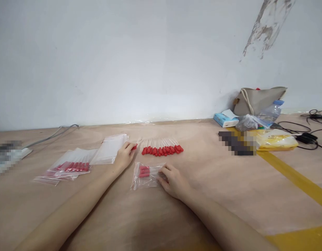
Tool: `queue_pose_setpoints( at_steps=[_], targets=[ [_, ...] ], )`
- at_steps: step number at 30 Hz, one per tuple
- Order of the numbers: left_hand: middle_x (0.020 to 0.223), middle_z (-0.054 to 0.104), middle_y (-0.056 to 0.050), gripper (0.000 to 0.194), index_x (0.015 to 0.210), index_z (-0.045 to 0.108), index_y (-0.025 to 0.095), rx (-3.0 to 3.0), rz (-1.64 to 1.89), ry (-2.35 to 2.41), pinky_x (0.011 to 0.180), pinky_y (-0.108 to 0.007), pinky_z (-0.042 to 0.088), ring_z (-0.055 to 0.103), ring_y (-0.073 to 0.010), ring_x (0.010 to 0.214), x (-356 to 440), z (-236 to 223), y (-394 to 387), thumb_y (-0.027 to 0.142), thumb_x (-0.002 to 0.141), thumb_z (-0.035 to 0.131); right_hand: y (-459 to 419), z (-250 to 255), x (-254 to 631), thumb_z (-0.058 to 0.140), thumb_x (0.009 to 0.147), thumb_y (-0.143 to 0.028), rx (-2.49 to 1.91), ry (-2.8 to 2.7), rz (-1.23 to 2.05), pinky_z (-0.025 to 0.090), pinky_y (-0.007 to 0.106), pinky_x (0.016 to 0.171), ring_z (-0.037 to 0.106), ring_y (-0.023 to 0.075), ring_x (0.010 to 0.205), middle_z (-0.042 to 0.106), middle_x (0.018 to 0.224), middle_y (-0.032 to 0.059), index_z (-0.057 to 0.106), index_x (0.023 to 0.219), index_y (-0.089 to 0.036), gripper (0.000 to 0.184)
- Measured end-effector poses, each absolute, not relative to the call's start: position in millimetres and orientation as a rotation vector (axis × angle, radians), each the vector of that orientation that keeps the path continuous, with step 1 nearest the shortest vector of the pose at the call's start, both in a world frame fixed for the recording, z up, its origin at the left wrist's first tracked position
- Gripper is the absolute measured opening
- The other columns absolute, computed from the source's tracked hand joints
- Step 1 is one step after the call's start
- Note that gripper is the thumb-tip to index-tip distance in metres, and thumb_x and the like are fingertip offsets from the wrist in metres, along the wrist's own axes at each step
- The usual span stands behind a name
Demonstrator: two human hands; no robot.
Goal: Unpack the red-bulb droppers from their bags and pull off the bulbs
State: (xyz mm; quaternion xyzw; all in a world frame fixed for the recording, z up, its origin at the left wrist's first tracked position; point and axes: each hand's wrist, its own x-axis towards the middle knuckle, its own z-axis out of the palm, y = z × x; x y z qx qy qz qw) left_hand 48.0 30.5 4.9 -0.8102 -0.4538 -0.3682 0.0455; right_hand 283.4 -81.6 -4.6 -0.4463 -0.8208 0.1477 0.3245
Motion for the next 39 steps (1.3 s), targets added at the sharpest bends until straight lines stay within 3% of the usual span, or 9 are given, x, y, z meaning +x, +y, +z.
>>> queue_pose_setpoints(
  at_steps=[6,14,19,22,24,27,30,33,39],
  targets=[
    [0.093,0.056,-0.005,0.023,0.099,0.058,0.018,-2.63,-1.059,-1.421,0.077,-0.03,0.048,0.057,-0.0165,0.084,52.1,2.8,25.3,0.022,0.077,0.053,-81.3,-5.4,283.0,0.05,0.08,-0.019,-1.187,-2.164,0.397,0.042,0.023,0.062,0.05,0.0108,0.067,0.052,0.087,0.0034,0.055,0.087,-0.019,0.009],
    [0.11,0.054,-0.01,0.058,0.115,0.051,0.017,-2.925,-1.415,-1.89,0.08,-0.035,0.05,0.058,-0.0202,0.094,45.8,5.0,26.8,0.024,0.06,0.068,-81.2,-4.2,283.3,0.049,0.08,-0.02,-1.195,-2.169,0.402,0.043,0.024,0.061,0.05,0.0104,0.064,0.052,0.087,0.0037,0.056,0.088,-0.019,0.011],
    [0.102,0.058,-0.009,0.04,0.104,0.055,0.014,-2.752,-1.594,-1.937,0.079,-0.033,0.049,0.057,-0.0185,0.093,37.4,3.6,15.6,0.031,0.068,0.062,-80.6,-3.9,284.9,0.05,0.079,-0.021,-1.185,-2.165,0.414,0.044,0.024,0.061,0.051,0.0113,0.066,0.053,0.086,0.0038,0.057,0.087,-0.019,0.01],
    [0.082,0.06,-0.004,0.021,0.086,0.058,0.015,-2.505,-1.695,-1.862,0.069,-0.028,0.048,0.057,-0.0142,0.077,37.2,2.7,-13.7,0.032,0.075,0.055,-79.9,-4.7,285.9,0.052,0.078,-0.021,-1.192,-2.156,0.419,0.043,0.024,0.06,0.051,0.0108,0.064,0.054,0.085,0.0036,0.057,0.087,-0.019,0.01],
    [0.069,0.057,-0.001,0.015,0.075,0.058,0.015,-2.593,-1.595,-1.833,0.062,-0.025,0.046,0.054,-0.0121,0.065,38.0,1.9,-37.1,0.029,0.077,0.053,-79.4,-5.1,286.1,0.052,0.078,-0.021,-1.193,-2.148,0.424,0.043,0.024,0.059,0.05,0.0103,0.063,0.054,0.085,0.0035,0.057,0.086,-0.019,0.01],
    [0.077,0.06,-0.003,0.013,0.077,0.062,0.016,-2.835,-1.409,-1.777,0.058,-0.023,0.045,0.055,-0.0118,0.065,40.1,1.7,-63.4,0.026,0.076,0.054,-79.1,-4.7,285.7,0.052,0.078,-0.021,-1.189,-2.142,0.444,0.043,0.023,0.059,0.05,0.01,0.063,0.053,0.085,0.0033,0.057,0.085,-0.019,0.009],
    [0.101,0.061,-0.005,0.021,0.094,0.064,0.021,-2.978,-1.306,-1.763,0.074,-0.028,0.047,0.059,-0.0155,0.085,43.4,4.1,-71.8,0.027,0.077,0.054,-79.2,-3.7,285.4,0.051,0.079,-0.021,-1.181,-2.142,0.449,0.044,0.023,0.06,0.05,0.0101,0.063,0.054,0.085,0.0036,0.058,0.085,-0.019,0.009],
    [0.114,0.056,-0.005,0.036,0.111,0.057,0.023,-3.05,-1.214,-1.761,0.09,-0.033,0.041,0.052,-0.0193,0.104,47.0,7.2,-68.9,0.03,0.075,0.058,-79.4,-2.7,285.8,0.052,0.078,-0.02,-1.167,-2.146,0.45,0.044,0.023,0.059,0.051,0.01,0.063,0.054,0.086,0.004,0.058,0.087,-0.018,0.011],
    [0.104,0.056,-0.005,0.044,0.114,0.052,0.021,-3.119,-1.049,-1.69,0.07,-0.026,0.045,0.055,-0.0159,0.083,51.0,9.9,-62.1,0.025,0.071,0.061,-79.6,-2.1,285.8,0.053,0.077,-0.021,-1.136,-2.127,0.484,0.044,0.023,0.057,0.049,0.0089,0.058,0.054,0.086,0.0034,0.057,0.088,-0.019,0.012]
  ],
)
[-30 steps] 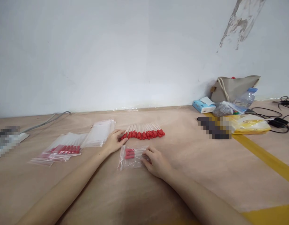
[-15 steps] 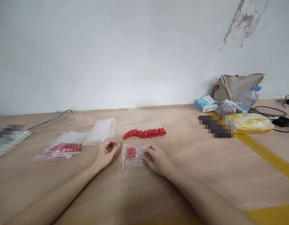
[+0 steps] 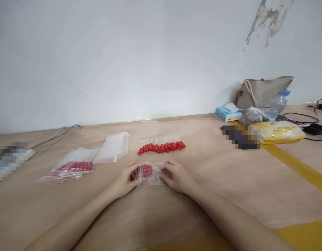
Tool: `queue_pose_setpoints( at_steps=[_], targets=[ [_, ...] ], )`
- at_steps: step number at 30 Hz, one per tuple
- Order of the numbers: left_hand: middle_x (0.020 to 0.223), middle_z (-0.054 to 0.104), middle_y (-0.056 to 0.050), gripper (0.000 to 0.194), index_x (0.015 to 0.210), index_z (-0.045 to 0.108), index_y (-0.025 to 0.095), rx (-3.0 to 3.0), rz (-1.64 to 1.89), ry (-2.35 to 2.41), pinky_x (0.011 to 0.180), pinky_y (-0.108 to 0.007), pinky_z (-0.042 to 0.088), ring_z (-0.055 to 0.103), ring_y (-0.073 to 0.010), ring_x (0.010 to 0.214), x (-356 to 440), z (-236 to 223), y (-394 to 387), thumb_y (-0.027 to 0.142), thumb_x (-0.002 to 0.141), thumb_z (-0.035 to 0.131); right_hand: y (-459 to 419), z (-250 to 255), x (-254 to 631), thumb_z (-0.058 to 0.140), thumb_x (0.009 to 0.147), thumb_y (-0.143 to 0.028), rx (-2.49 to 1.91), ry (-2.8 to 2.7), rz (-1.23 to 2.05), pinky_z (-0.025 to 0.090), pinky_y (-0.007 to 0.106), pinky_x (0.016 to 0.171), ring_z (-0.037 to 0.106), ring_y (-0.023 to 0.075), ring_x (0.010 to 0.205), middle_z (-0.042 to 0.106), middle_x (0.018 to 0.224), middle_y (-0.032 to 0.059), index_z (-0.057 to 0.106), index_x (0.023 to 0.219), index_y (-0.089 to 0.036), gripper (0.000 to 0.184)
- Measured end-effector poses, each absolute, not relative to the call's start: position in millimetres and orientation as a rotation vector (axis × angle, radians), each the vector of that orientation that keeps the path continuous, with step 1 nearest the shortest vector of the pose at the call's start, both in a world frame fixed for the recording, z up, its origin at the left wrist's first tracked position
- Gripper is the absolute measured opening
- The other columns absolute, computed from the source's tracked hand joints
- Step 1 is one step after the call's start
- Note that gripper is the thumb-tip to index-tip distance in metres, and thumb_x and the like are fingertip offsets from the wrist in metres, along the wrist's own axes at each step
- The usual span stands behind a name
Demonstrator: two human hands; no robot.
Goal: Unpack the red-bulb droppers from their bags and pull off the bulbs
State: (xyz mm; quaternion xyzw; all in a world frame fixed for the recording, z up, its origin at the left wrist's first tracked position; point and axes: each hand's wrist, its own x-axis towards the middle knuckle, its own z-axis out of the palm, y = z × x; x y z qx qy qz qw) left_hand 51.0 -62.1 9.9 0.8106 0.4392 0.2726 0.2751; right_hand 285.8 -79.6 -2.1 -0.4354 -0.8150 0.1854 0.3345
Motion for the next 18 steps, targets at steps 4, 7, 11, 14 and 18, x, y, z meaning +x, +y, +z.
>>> queue_pose_setpoints(
  at_steps=[4,7,11,14,18],
  targets=[
    [0.088,0.057,-0.003,0.029,0.103,0.056,0.018,2.185,0.701,1.148,0.062,-0.023,0.042,0.052,-0.0127,0.07,52.1,14.0,-64.3,0.022,0.074,0.055,-79.3,-4.8,284.4,0.053,0.077,-0.023,-1.194,-2.018,0.507,0.046,0.025,0.055,0.047,0.0063,0.053,0.051,0.104,0.007,0.054,0.104,-0.021,0.027],
    [0.082,0.056,-0.001,0.022,0.098,0.057,0.018,2.186,0.687,1.134,0.06,-0.022,0.041,0.049,-0.0117,0.067,52.6,17.4,-68.5,0.025,0.077,0.052,-78.7,-6.2,284.0,0.053,0.077,-0.024,-1.201,-2.021,0.512,0.047,0.026,0.057,0.048,0.0061,0.052,0.051,0.108,0.0076,0.055,0.105,-0.021,0.029],
    [0.08,0.058,0.0,0.04,0.114,0.049,0.019,1.996,0.67,1.096,0.057,-0.022,0.042,0.049,-0.0104,0.062,54.3,15.5,-71.4,0.031,0.076,0.056,-78.4,-5.9,283.6,0.052,0.078,-0.022,-1.19,-2.062,0.492,0.047,0.025,0.059,0.051,0.0088,0.058,0.056,0.102,0.0066,0.058,0.104,-0.021,0.027],
    [0.09,0.06,-0.004,0.047,0.119,0.046,0.018,1.778,0.676,0.954,0.063,-0.024,0.046,0.056,-0.0122,0.07,56.6,11.0,-70.6,0.032,0.076,0.057,-78.6,-5.5,282.8,0.052,0.078,-0.022,-1.202,-2.072,0.465,0.046,0.025,0.059,0.052,0.0096,0.059,0.058,0.095,0.0059,0.06,0.101,-0.021,0.024],
    [0.1,0.058,-0.008,0.031,0.104,0.06,0.018,1.814,0.789,0.982,0.072,-0.028,0.048,0.057,-0.0158,0.083,60.1,7.3,-71.4,0.033,0.077,0.057,-78.4,-5.5,281.2,0.052,0.079,-0.024,-1.19,-2.061,0.426,0.046,0.025,0.062,0.055,0.0118,0.065,0.06,0.088,0.0054,0.062,0.099,-0.022,0.022]
  ],
)
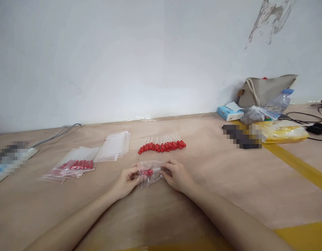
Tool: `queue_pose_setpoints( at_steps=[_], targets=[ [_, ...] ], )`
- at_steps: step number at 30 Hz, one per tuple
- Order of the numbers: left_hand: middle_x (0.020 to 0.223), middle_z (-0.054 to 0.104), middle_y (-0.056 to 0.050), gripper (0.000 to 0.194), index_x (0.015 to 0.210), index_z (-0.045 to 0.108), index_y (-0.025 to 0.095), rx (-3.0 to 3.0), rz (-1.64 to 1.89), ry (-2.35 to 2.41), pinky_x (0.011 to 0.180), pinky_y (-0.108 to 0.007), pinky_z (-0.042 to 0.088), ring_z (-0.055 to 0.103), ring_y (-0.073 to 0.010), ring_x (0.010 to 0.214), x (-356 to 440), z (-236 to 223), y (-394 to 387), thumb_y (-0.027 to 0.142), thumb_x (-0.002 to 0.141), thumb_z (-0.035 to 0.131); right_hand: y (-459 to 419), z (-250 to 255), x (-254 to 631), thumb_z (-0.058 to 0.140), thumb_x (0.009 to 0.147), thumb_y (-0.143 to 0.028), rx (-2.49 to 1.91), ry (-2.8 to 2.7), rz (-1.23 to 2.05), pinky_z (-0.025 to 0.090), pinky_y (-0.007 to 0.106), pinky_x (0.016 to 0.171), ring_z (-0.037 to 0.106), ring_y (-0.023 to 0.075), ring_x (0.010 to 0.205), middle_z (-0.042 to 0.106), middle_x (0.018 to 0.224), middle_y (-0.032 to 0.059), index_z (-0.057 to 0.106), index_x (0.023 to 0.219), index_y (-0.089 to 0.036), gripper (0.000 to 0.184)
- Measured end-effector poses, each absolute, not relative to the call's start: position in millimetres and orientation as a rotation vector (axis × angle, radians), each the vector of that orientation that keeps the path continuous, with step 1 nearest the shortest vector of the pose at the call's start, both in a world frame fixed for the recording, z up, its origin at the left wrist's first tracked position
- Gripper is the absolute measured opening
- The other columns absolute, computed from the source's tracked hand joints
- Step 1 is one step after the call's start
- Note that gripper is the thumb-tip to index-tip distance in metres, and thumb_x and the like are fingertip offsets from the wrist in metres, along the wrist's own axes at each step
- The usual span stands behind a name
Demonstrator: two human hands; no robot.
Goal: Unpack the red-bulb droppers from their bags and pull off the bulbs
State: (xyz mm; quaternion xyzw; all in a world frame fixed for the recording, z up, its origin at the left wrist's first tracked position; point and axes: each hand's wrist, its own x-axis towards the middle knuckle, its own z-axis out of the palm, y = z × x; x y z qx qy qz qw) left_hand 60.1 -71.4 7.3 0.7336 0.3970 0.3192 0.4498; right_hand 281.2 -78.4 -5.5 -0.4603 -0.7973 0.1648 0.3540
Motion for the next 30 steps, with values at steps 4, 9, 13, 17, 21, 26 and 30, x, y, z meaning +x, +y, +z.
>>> queue_pose_setpoints(
  at_steps=[4,9,13,17,21,26,30],
  targets=[
    [0.097,0.06,-0.008,0.025,0.097,0.063,0.017,1.84,0.857,0.989,0.076,-0.031,0.048,0.058,-0.0174,0.087,61.5,5.2,-71.6,0.031,0.077,0.056,-78.4,-5.1,280.9,0.052,0.079,-0.025,-1.198,-2.068,0.415,0.046,0.025,0.063,0.055,0.0127,0.067,0.06,0.086,0.005,0.063,0.099,-0.022,0.022],
    [0.09,0.066,-0.005,0.021,0.092,0.061,0.018,1.936,0.75,1.03,0.075,-0.031,0.049,0.061,-0.0168,0.081,31.0,38.1,-56.6,0.03,0.077,0.053,-79.3,-4.7,282.5,0.052,0.079,-0.023,-1.201,-2.086,0.433,0.046,0.025,0.063,0.056,0.0122,0.068,0.059,0.09,0.005,0.062,0.098,-0.021,0.022],
    [0.087,0.068,-0.001,0.018,0.086,0.062,0.022,2.055,0.661,1.203,0.076,-0.03,0.05,0.062,-0.017,0.081,-28.4,96.3,-42.9,0.035,0.075,0.055,-79.2,-5.1,283.3,0.052,0.078,-0.024,-1.21,-2.097,0.443,0.046,0.025,0.062,0.055,0.0116,0.066,0.059,0.092,0.005,0.062,0.098,-0.021,0.022],
    [0.092,0.067,0.002,0.018,0.091,0.06,0.023,2.025,1.258,1.456,0.087,-0.037,0.046,0.061,-0.0155,0.09,-62.5,122.2,-39.7,0.032,0.076,0.055,-78.7,-4.3,282.9,0.052,0.078,-0.025,-1.206,-2.091,0.45,0.046,0.024,0.061,0.055,0.0113,0.065,0.059,0.091,0.0048,0.062,0.097,-0.021,0.022],
    [0.097,0.063,-0.001,0.02,0.097,0.059,0.022,2.186,1.472,1.513,0.082,-0.033,0.049,0.059,-0.0148,0.089,-30.3,99.9,-36.0,0.029,0.079,0.053,-78.1,-3.4,282.2,0.052,0.078,-0.024,-1.209,-2.094,0.46,0.046,0.024,0.061,0.055,0.0111,0.066,0.059,0.089,0.0043,0.062,0.095,-0.02,0.02],
    [0.094,0.058,-0.004,0.021,0.1,0.059,0.021,2.679,1.261,1.155,0.08,-0.028,0.046,0.056,-0.014,0.088,45.9,58.9,-9.0,0.021,0.084,0.045,-77.5,-4.2,281.8,0.053,0.078,-0.023,-1.22,-2.103,0.438,0.045,0.023,0.062,0.054,0.0111,0.066,0.059,0.089,0.0043,0.062,0.094,-0.02,0.019],
    [0.091,0.055,-0.004,0.022,0.099,0.058,0.019,2.784,1.087,1.21,0.074,-0.026,0.045,0.054,-0.0133,0.081,85.8,39.5,19.9,0.02,0.087,0.04,-77.6,-3.4,282.1,0.053,0.079,-0.023,-1.205,-2.12,0.432,0.044,0.023,0.061,0.053,0.0109,0.066,0.058,0.088,0.0042,0.062,0.095,-0.02,0.019]
  ],
)
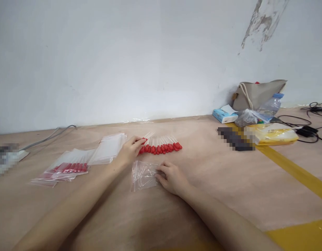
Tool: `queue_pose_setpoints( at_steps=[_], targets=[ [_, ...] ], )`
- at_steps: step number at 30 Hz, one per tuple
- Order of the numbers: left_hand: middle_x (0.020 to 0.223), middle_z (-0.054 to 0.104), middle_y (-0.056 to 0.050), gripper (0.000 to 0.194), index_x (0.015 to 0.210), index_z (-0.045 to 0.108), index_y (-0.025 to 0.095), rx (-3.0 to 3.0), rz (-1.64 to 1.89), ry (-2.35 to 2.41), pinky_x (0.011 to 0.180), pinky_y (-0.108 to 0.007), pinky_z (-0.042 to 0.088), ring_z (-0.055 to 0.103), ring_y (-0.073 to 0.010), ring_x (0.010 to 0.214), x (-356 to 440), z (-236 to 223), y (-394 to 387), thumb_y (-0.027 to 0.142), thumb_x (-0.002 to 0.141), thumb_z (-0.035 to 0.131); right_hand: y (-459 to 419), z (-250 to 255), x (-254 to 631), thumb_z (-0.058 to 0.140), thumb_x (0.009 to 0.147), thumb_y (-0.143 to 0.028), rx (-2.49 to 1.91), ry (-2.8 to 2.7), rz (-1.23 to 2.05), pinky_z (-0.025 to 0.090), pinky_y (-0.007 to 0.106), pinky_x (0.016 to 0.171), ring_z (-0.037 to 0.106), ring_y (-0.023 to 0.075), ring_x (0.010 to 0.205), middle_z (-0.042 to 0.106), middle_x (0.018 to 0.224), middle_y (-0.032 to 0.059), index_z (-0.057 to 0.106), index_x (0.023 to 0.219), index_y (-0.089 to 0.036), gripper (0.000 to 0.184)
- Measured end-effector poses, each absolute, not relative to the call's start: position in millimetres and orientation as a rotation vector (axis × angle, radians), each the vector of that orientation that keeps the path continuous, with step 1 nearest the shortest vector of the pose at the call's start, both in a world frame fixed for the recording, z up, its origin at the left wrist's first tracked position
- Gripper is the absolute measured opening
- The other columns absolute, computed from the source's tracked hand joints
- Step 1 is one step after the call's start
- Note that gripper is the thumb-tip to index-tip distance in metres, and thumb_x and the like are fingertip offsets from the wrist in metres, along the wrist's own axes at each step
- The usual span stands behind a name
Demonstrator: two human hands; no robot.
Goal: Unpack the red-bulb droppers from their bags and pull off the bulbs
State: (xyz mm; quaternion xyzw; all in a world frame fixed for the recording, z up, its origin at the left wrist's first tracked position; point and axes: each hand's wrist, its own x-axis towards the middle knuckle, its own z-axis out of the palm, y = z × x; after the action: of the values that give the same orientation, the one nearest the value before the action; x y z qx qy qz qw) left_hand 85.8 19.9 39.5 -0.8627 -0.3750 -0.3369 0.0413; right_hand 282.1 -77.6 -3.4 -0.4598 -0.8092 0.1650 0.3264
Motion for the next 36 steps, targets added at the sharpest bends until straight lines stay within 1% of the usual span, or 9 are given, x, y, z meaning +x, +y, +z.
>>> queue_pose_setpoints(
  at_steps=[5,8,12,17,24,29,33,36],
  targets=[
    [0.089,0.052,-0.004,0.021,0.092,0.058,0.017,-2.65,-0.555,-1.225,0.069,-0.025,0.042,0.051,-0.0139,0.076,104.3,32.6,33.9,0.017,0.086,0.038,-77.9,-1.7,282.5,0.052,0.079,-0.024,-1.197,-2.136,0.431,0.044,0.024,0.062,0.053,0.0109,0.066,0.058,0.089,0.004,0.062,0.095,-0.02,0.019],
    [0.084,0.052,-0.004,0.018,0.085,0.059,0.016,-2.661,-0.464,-1.223,0.065,-0.025,0.041,0.051,-0.0135,0.07,107.3,32.8,32.7,0.019,0.086,0.041,-78.1,-1.1,282.2,0.052,0.079,-0.024,-1.208,-2.141,0.438,0.044,0.023,0.062,0.053,0.0106,0.065,0.058,0.089,0.0038,0.062,0.096,-0.02,0.019],
    [0.083,0.053,-0.004,0.015,0.086,0.06,0.017,-2.664,-0.476,-1.235,0.065,-0.024,0.04,0.052,-0.0135,0.07,108.8,33.2,30.7,0.023,0.085,0.046,-78.5,-1.4,281.8,0.052,0.08,-0.023,-1.219,-2.141,0.445,0.044,0.023,0.062,0.053,0.0104,0.065,0.057,0.089,0.0037,0.061,0.096,-0.02,0.019],
    [0.086,0.055,-0.004,0.018,0.091,0.061,0.019,-2.657,-0.521,-1.257,0.068,-0.024,0.041,0.054,-0.0141,0.074,109.2,34.3,30.2,0.029,0.085,0.047,-77.9,-1.1,281.7,0.051,0.08,-0.023,-1.215,-2.151,0.438,0.044,0.023,0.062,0.052,0.01,0.064,0.057,0.09,0.0041,0.061,0.096,-0.02,0.02],
    [0.084,0.056,-0.003,0.023,0.088,0.062,0.02,-2.648,-0.622,-1.258,0.067,-0.024,0.041,0.055,-0.0137,0.073,118.1,35.0,32.9,0.035,0.085,0.045,-78.3,0.3,281.3,0.051,0.079,-0.022,-1.215,-2.149,0.434,0.044,0.023,0.062,0.052,0.0098,0.063,0.057,0.09,0.0042,0.061,0.097,-0.02,0.021],
    [0.083,0.058,-0.003,0.024,0.086,0.063,0.02,-2.671,-0.632,-1.235,0.063,-0.024,0.04,0.056,-0.0146,0.073,123.2,33.2,37.4,0.039,0.082,0.049,-78.3,-2.0,281.1,0.052,0.079,-0.023,-1.22,-2.15,0.432,0.044,0.023,0.062,0.052,0.0093,0.063,0.057,0.091,0.0035,0.061,0.097,-0.021,0.02],
    [0.083,0.06,-0.003,0.022,0.088,0.063,0.018,-2.726,-0.785,-1.256,0.067,-0.024,0.042,0.056,-0.0137,0.073,117.0,33.4,39.0,0.037,0.081,0.053,-77.4,-2.9,281.4,0.052,0.079,-0.024,-1.221,-2.156,0.42,0.044,0.023,0.062,0.052,0.0097,0.063,0.057,0.091,0.0038,0.061,0.097,-0.021,0.02],
    [0.082,0.06,-0.003,0.021,0.085,0.063,0.017,-2.732,-0.943,-1.307,0.069,-0.024,0.042,0.056,-0.0127,0.072,109.9,32.5,39.1,0.035,0.079,0.055,-76.9,-2.8,281.2,0.052,0.079,-0.024,-1.209,-2.155,0.4,0.044,0.023,0.064,0.053,0.0105,0.065,0.057,0.089,0.0041,0.061,0.096,-0.02,0.02]
  ],
)
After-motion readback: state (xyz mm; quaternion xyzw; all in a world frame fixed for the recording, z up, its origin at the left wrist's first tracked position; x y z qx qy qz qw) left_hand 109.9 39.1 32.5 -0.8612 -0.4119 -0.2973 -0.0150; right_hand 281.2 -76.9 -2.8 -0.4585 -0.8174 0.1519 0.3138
